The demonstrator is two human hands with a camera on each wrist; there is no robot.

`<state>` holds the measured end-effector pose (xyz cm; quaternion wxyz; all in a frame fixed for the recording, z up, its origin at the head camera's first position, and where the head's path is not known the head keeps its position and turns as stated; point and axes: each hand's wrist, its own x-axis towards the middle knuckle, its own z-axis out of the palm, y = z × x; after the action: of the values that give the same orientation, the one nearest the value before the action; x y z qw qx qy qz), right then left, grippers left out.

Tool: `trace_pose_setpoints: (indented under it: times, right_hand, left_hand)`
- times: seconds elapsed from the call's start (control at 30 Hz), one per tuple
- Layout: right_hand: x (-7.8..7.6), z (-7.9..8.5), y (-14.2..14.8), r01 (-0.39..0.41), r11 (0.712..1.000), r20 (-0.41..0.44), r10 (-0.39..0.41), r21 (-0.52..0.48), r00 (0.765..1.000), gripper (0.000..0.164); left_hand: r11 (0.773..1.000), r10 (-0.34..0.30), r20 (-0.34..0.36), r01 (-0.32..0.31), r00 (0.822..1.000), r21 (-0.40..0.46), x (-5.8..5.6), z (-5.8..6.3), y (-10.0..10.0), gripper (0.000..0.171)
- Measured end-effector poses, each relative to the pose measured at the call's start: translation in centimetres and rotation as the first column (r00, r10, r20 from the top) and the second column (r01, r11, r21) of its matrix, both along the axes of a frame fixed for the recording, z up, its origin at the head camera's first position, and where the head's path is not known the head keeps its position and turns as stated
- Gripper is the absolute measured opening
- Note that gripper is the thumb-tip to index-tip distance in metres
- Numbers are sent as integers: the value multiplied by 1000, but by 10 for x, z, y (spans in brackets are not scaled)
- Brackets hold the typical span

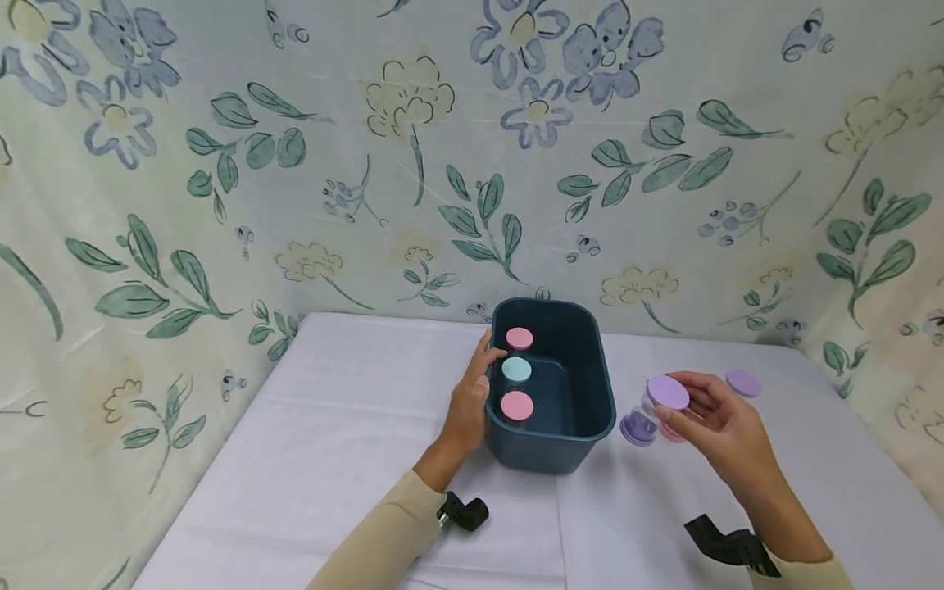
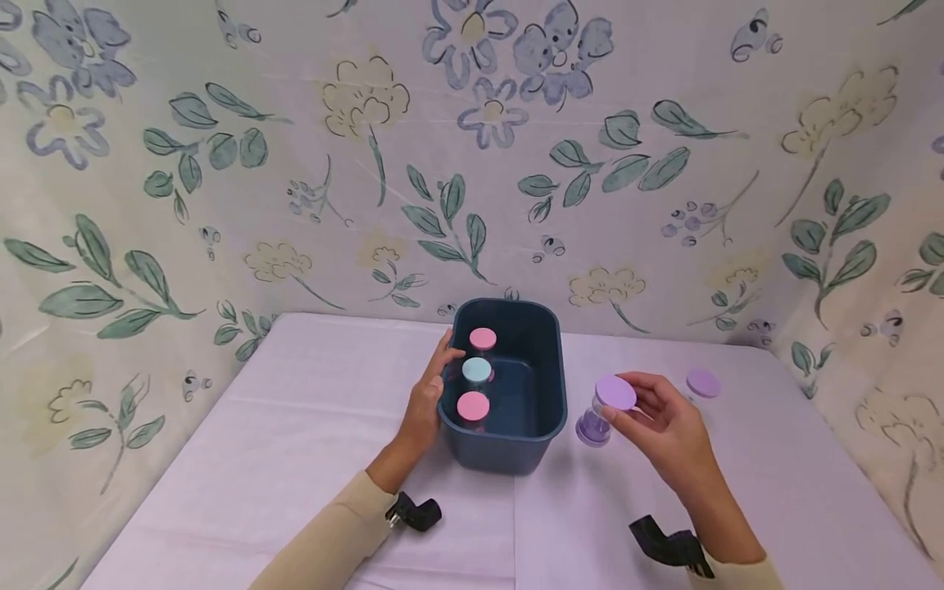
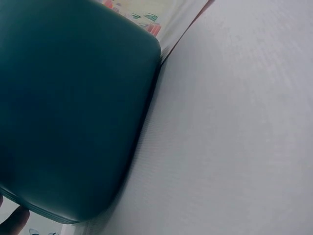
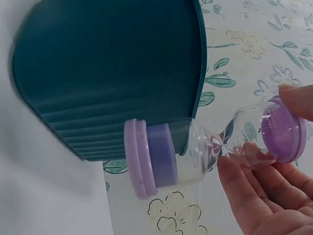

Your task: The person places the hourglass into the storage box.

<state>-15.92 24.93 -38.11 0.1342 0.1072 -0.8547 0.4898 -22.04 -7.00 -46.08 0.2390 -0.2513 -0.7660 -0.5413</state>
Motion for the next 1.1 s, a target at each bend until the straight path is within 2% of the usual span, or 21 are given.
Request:
trace_pose_setpoints:
  times: [0.3,0.73,1.1]
  right_hand:
    - [14,14,-12,29,999,-25,-30,-39,999,55]
    - [27,37,-22,-39,998,-102,34,-53,994,53]
    - [31,50,-28,-47,996,-102,40,-75,994,54]
  left_hand:
    - [1000,-12,-12,12,1000,8,2,-2,1,46]
    - [1000,2,-22,-2,1000,0,2,0,0,45]
    - [1000,0,-18,0,1000,1,3,-1,-1,46]
